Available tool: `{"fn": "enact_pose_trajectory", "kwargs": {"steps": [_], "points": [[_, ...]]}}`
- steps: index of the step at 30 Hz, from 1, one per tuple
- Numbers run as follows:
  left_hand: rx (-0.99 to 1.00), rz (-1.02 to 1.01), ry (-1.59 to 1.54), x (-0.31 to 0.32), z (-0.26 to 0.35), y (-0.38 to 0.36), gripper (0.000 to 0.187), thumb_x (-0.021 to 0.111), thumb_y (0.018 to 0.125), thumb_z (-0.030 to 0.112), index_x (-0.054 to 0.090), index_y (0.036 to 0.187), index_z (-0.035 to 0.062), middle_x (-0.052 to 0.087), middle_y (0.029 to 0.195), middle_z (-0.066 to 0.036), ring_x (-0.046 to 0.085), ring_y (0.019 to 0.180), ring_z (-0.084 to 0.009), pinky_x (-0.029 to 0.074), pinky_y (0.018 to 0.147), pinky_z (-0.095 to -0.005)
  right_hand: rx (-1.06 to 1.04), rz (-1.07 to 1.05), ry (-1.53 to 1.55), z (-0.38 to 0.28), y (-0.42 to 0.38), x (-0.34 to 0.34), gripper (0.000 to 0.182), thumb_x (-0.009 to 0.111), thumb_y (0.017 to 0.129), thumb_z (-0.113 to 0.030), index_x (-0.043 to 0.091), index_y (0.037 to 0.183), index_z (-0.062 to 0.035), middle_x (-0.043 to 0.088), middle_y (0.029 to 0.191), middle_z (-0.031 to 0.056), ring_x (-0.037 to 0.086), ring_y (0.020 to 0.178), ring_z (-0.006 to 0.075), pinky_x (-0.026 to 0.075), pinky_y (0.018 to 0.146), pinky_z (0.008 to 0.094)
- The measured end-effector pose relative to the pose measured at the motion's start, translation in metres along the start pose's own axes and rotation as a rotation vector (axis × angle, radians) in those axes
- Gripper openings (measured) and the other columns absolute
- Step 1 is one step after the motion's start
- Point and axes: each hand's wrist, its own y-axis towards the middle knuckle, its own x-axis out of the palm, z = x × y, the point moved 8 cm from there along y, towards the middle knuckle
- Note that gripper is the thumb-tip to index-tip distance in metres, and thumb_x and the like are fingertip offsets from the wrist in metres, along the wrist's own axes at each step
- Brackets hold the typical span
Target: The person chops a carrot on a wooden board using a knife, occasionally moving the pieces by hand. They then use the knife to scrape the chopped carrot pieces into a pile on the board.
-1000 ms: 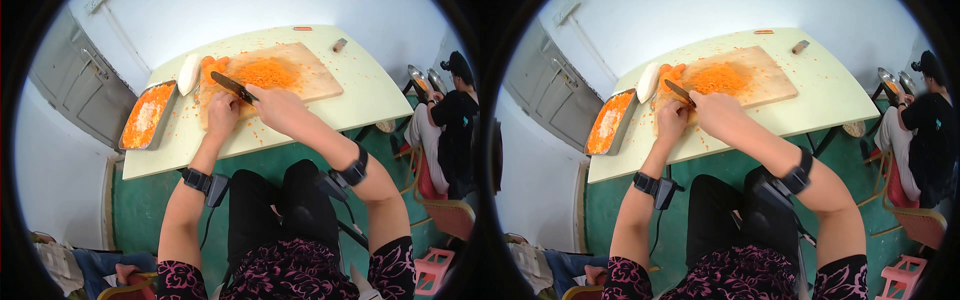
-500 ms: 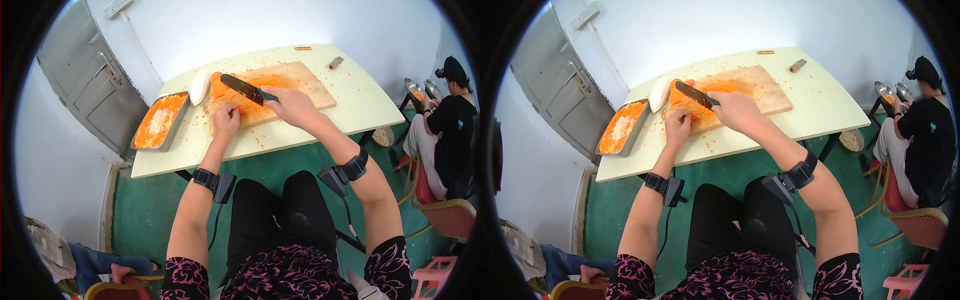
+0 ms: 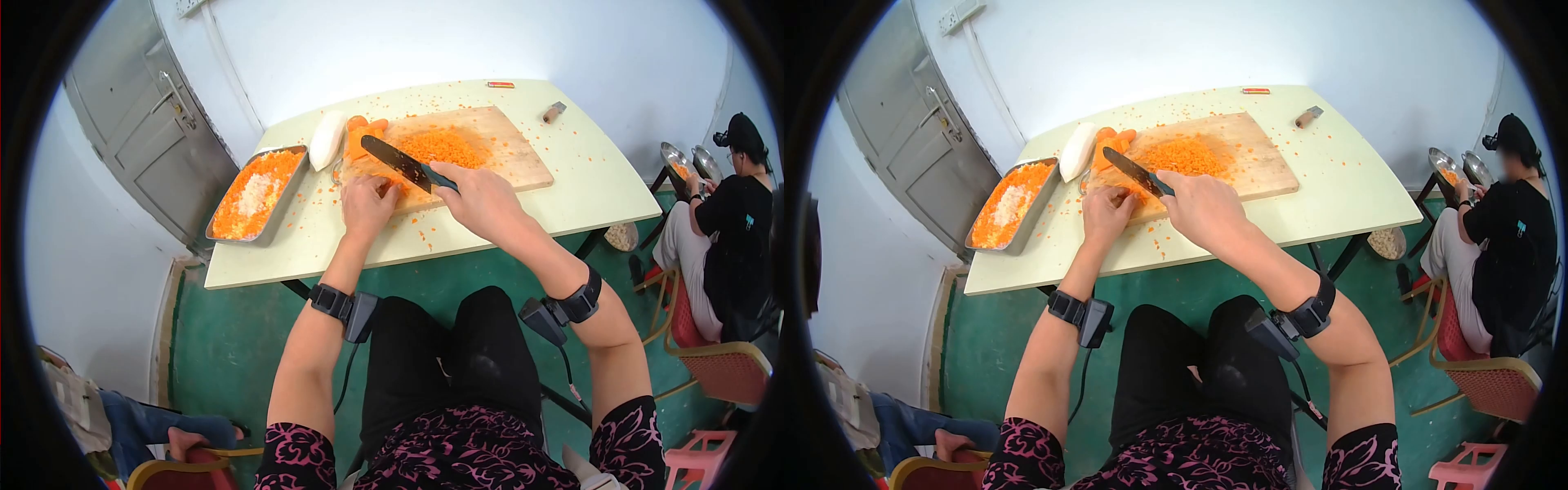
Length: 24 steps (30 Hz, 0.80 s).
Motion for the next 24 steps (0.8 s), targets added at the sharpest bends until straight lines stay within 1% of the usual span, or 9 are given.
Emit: {"fn": "enact_pose_trajectory", "kwargs": {"steps": [2,5,9,11,14,18,21,24], "points": [[-0.01,0.0,-0.006,0.005,-0.004,0.0,0.013,0.067,0.072,0.016,0.07,0.079,0.0063,0.064,0.08,-0.009,0.056,0.082,-0.027,0.042,0.077,-0.0377,-0.006,0.011,-0.001,0.002,-0.001,0.002,0.034,0.057,0.083,-0.019,0.058,0.115,-0.0073,0.063,0.075,0.0166,0.061,0.07,0.0329,0.048,0.064,0.04],[0.002,0.0,-0.007,0.007,-0.005,0.001,0.012,0.067,0.071,0.015,0.07,0.079,0.0066,0.064,0.079,-0.009,0.056,0.081,-0.0265,0.041,0.076,-0.0376,-0.008,-0.027,-0.001,0.004,-0.002,0.008,0.034,0.058,0.084,-0.019,0.059,0.115,-0.0075,0.063,0.075,0.0168,0.06,0.069,0.0329,0.048,0.064,0.0406],[0.028,0.019,-0.032,0.007,-0.004,0.002,0.01,0.067,0.07,0.014,0.07,0.077,0.0067,0.064,0.077,-0.008,0.056,0.078,-0.0266,0.042,0.073,-0.0378,0.01,-0.016,-0.013,0.0,-0.001,0.001,0.034,0.059,0.083,-0.018,0.059,0.114,-0.0064,0.064,0.073,0.0174,0.062,0.072,0.0324,0.049,0.065,0.0419],[0.013,0.018,-0.029,0.007,-0.004,0.002,0.01,0.067,0.07,0.013,0.07,0.076,0.0063,0.064,0.076,-0.009,0.056,0.077,-0.0268,0.042,0.072,-0.038,0.049,-0.028,-0.013,-0.002,0.001,-0.005,0.034,0.058,0.083,-0.019,0.058,0.115,-0.007,0.063,0.072,0.0174,0.062,0.071,0.0325,0.049,0.064,0.0422],[0.005,0.031,-0.022,0.006,-0.002,0.002,0.008,0.066,0.069,0.011,0.069,0.073,0.0051,0.064,0.075,-0.01,0.056,0.077,-0.0273,0.043,0.071,-0.0384,0.031,-0.012,-0.022,-0.004,0.0,-0.002,0.035,0.058,0.083,-0.019,0.058,0.116,-0.0069,0.063,0.071,0.0172,0.062,0.069,0.0325,0.049,0.063,0.0427],[0.014,0.052,-0.013,0.007,-0.001,0.003,0.008,0.065,0.069,0.01,0.067,0.071,0.0031,0.063,0.075,-0.011,0.056,0.076,-0.0283,0.044,0.071,-0.0389,-0.006,-0.042,-0.073,-0.003,0.0,0.013,0.035,0.057,0.083,-0.018,0.058,0.116,-0.0067,0.063,0.071,0.0173,0.062,0.068,0.0325,0.049,0.062,0.0428],[0.009,0.044,0.001,0.006,0.0,0.003,0.007,0.065,0.069,0.009,0.067,0.071,0.0022,0.063,0.075,-0.012,0.056,0.076,-0.0289,0.045,0.071,-0.0391,-0.013,-0.025,-0.048,-0.004,0.005,0.009,0.035,0.057,0.083,-0.017,0.058,0.116,-0.006,0.063,0.071,0.0177,0.062,0.068,0.0325,0.049,0.063,0.0424],[-0.043,0.032,0.003,0.005,0.0,0.003,0.007,0.065,0.069,0.007,0.068,0.073,0.0018,0.063,0.074,-0.013,0.057,0.078,-0.0292,0.045,0.072,-0.0389,0.009,0.003,-0.002,-0.007,0.006,0.001,0.035,0.058,0.083,-0.016,0.058,0.116,-0.0054,0.063,0.071,0.0179,0.062,0.068,0.0327,0.049,0.063,0.042]]}}
